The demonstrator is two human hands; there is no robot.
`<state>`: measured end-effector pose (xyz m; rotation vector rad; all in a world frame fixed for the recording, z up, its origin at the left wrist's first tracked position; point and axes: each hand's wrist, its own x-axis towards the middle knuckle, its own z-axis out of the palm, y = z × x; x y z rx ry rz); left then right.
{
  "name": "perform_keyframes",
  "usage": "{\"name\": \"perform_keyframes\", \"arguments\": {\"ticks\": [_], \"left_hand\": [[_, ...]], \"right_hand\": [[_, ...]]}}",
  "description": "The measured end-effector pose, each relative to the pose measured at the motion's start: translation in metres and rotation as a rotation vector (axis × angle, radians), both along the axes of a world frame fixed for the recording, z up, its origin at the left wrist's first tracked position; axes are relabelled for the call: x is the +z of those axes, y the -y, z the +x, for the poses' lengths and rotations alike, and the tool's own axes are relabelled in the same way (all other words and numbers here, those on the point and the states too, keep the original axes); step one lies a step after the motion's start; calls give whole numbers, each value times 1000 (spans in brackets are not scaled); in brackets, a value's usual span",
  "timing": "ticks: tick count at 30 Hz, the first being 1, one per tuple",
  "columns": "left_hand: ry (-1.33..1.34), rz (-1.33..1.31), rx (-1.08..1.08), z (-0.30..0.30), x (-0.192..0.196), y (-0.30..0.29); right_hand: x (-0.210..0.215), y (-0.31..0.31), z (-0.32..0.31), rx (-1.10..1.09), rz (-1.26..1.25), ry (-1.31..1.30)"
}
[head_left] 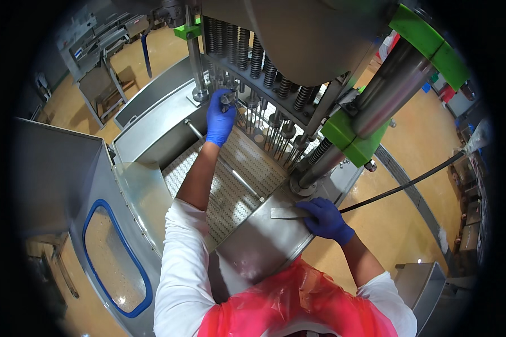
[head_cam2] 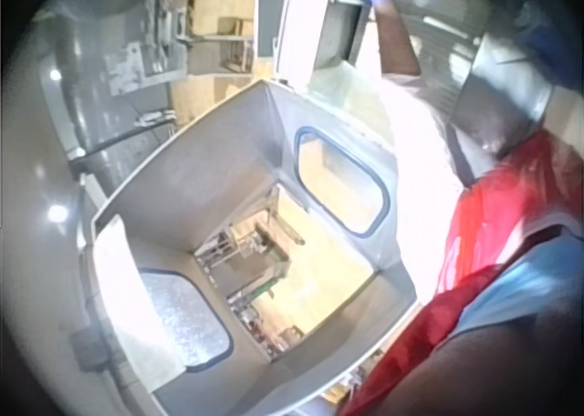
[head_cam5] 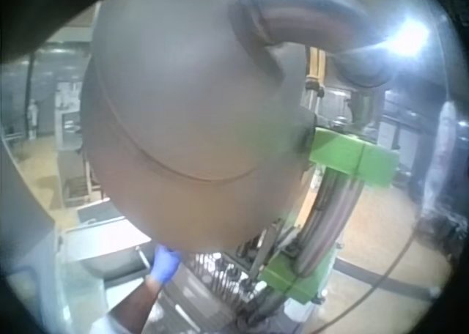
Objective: The person repeatedly inserts cylindrical metal components into a vertical rack of springs and rods, then removes them and places them on a perforated tray. The process is repeated multiple times with the same set of parts.
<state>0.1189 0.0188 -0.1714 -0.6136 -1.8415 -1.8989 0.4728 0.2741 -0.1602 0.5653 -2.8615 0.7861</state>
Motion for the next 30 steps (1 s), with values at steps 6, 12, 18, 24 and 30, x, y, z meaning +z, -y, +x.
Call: {"name": "perform_keyframes", "arguments": {"ticks": [6,12,18,24,30], "left_hand": [[-77,-157,136,12,19,2],[-73,-219,214,11,26,-3],[-106,-285,271,9,23,-8],[18,-297,261,18,30,-11],[171,-203,233,-1,14,0]], "right_hand": [[2,2,-1,-1,-14,-12],[4,4,0,-11,-29,-27],[3,1,0,-14,11,2],[-1,1,-1,-1,-28,-25],[-2,1,-4,17,-38,-43]]}}
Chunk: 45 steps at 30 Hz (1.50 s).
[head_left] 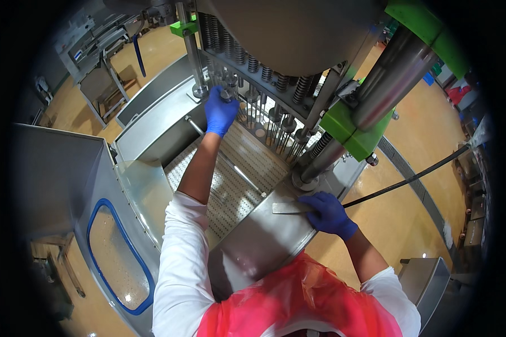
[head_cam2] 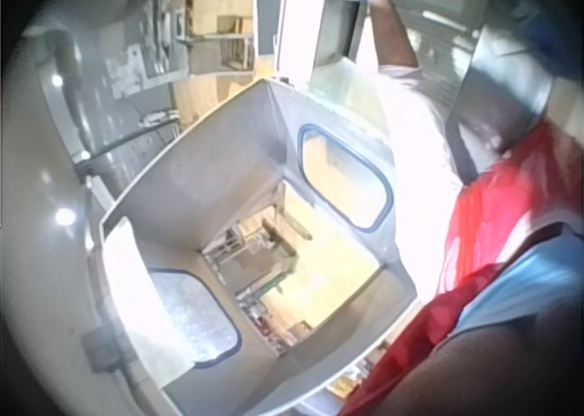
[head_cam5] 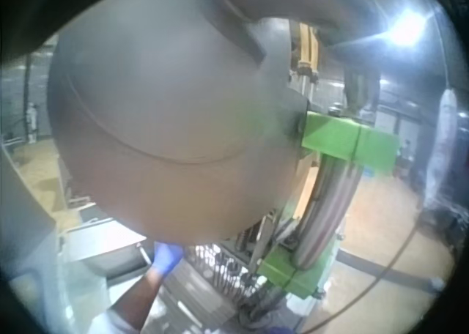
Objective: The person repeatedly inserts cylindrical metal components into a vertical rack of springs and rods, then removes them and places them on a perforated tray. The process is repeated multiple times with the same set of parts.
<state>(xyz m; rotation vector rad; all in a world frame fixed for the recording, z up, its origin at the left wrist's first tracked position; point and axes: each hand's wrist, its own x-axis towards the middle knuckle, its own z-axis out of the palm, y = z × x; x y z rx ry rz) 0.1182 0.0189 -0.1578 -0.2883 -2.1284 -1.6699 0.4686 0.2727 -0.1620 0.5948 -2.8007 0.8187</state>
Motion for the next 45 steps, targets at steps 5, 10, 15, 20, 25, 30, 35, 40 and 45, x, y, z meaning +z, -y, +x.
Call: {"name": "perform_keyframes", "arguments": {"ticks": [5,10,15,20,25,30,35,40,45], "left_hand": [[102,0,-137,4,-1,-9],[113,-95,-142,-5,2,-1],[109,-166,-124,-4,4,2],[84,-177,-141,-8,0,-4],[82,-224,-107,-10,-4,-5],[245,-233,-133,-15,9,1],[177,-228,-131,-6,14,2],[91,5,-149,-9,-6,5],[90,-115,-97,-6,-7,3]], "right_hand": [[-4,-4,3,-18,-5,23],[0,0,3,-19,16,9],[0,0,4,-29,30,22],[15,1,6,-15,24,135],[23,2,13,3,147,118],[21,7,14,-15,178,81],[29,15,15,-45,260,-35],[42,41,0,-49,219,-115],[24,30,3,-5,308,-42]]}}
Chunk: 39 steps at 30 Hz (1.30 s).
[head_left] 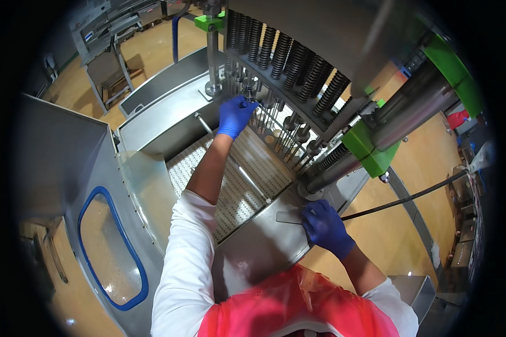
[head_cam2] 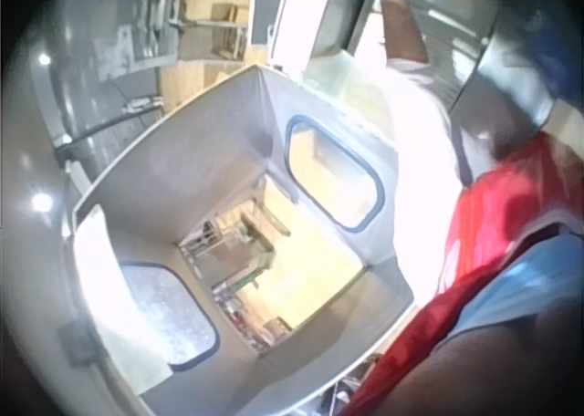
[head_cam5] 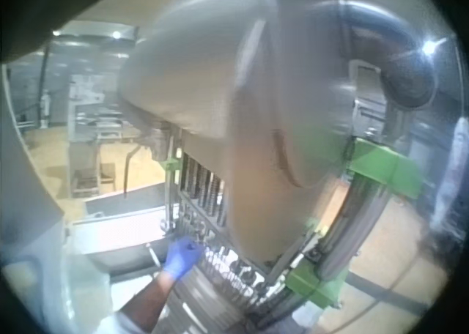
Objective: The person repeatedly inserts cylindrical metal components into a vertical rack of springs and rods, then removes them and places them on a perforated tray. The process is repeated multiple times with the same set of parts.
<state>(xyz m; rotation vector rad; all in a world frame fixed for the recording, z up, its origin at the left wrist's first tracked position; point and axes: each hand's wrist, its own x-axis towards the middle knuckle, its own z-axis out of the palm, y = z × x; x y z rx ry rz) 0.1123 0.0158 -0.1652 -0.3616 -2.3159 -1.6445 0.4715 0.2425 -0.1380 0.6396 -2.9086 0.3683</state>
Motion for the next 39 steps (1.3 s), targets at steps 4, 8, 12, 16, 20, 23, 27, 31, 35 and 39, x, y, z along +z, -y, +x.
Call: {"name": "perform_keyframes", "arguments": {"ticks": [4,8,12,16,20,23,27,31,35,39], "left_hand": [[-33,25,7,3,-6,-1],[-94,79,23,4,-10,-8],[-78,-26,25,0,-12,6],[-128,42,8,-5,-11,-2],[-54,48,-43,1,-5,-15],[-111,-65,15,-9,-14,-3],[7,-98,-22,1,-4,-8],[-105,129,27,9,11,-14],[-63,51,44,4,-32,-12],[-16,6,22,3,-36,-9]], "right_hand": [[-1,6,10,-87,54,37],[12,23,-11,-185,117,200],[83,100,-101,-118,-491,-129],[101,138,-188,-94,-516,-578],[75,124,-210,-362,-278,-110],[56,121,-169,-242,-402,-160],[37,84,-58,-15,-332,-175],[1,31,11,43,-117,6],[13,21,22,-14,1,88],[24,35,-9,18,-326,56]]}}
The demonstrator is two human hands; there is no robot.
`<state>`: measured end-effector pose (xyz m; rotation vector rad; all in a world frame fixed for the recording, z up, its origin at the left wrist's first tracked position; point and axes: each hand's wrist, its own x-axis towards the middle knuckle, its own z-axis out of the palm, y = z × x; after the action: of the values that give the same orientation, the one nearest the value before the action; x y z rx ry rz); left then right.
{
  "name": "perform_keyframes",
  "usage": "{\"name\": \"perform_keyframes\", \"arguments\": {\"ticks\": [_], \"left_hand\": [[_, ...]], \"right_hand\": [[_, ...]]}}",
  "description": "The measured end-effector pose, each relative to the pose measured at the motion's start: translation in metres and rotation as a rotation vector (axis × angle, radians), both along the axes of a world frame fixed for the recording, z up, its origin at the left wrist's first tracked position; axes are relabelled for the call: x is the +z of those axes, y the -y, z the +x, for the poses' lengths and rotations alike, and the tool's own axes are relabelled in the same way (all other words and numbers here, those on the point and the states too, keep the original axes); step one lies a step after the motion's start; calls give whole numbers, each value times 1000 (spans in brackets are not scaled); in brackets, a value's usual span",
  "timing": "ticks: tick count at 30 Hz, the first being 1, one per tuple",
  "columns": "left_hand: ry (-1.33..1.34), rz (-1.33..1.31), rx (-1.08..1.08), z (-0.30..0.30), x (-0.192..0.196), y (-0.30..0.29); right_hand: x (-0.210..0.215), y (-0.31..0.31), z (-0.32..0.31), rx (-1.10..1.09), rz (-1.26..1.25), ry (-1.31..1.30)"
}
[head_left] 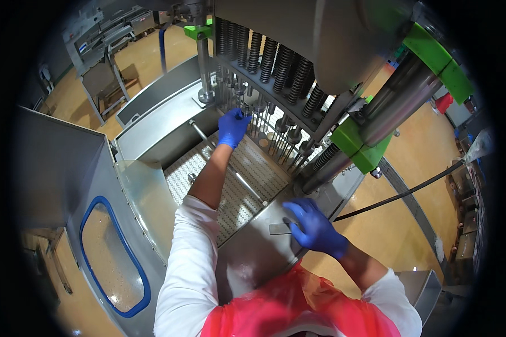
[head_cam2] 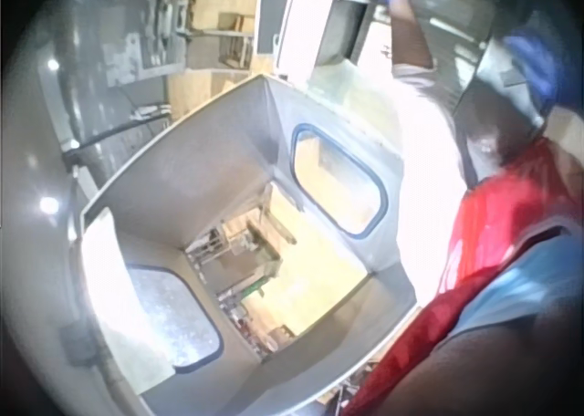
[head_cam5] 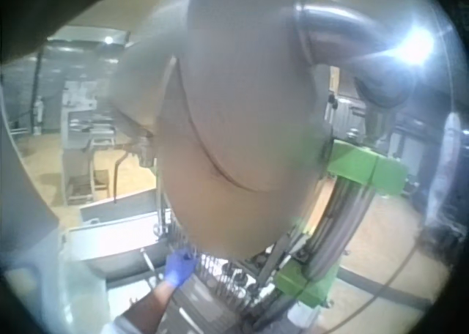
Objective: The person repeatedly inserts cylindrical metal components into a vertical rack of springs and rods, then removes them and places them on a perforated tray. The process is repeated multiple times with the same set of parts.
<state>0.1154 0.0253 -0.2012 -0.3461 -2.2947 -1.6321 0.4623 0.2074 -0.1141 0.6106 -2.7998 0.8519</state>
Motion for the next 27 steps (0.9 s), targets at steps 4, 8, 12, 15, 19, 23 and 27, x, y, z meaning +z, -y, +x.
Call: {"name": "perform_keyframes", "arguments": {"ticks": [4,8,12,15,19,23,27], "left_hand": [[29,-49,-16,-4,18,-7],[49,-90,-14,-5,48,-1],[237,-97,-114,-17,64,9],[330,48,-256,-41,59,14],[430,156,-351,-61,54,28],[441,122,-370,-68,54,32],[402,23,-334,-41,78,18]], "right_hand": [[-32,33,-72,-99,-664,387],[-31,89,-172,-228,-1458,622],[-35,131,-245,-229,-1879,367],[-67,146,-294,-270,-2130,372],[-54,164,-304,-135,-2314,337],[-43,169,-307,-65,-2485,357],[-34,156,-308,-118,-2538,314]]}}
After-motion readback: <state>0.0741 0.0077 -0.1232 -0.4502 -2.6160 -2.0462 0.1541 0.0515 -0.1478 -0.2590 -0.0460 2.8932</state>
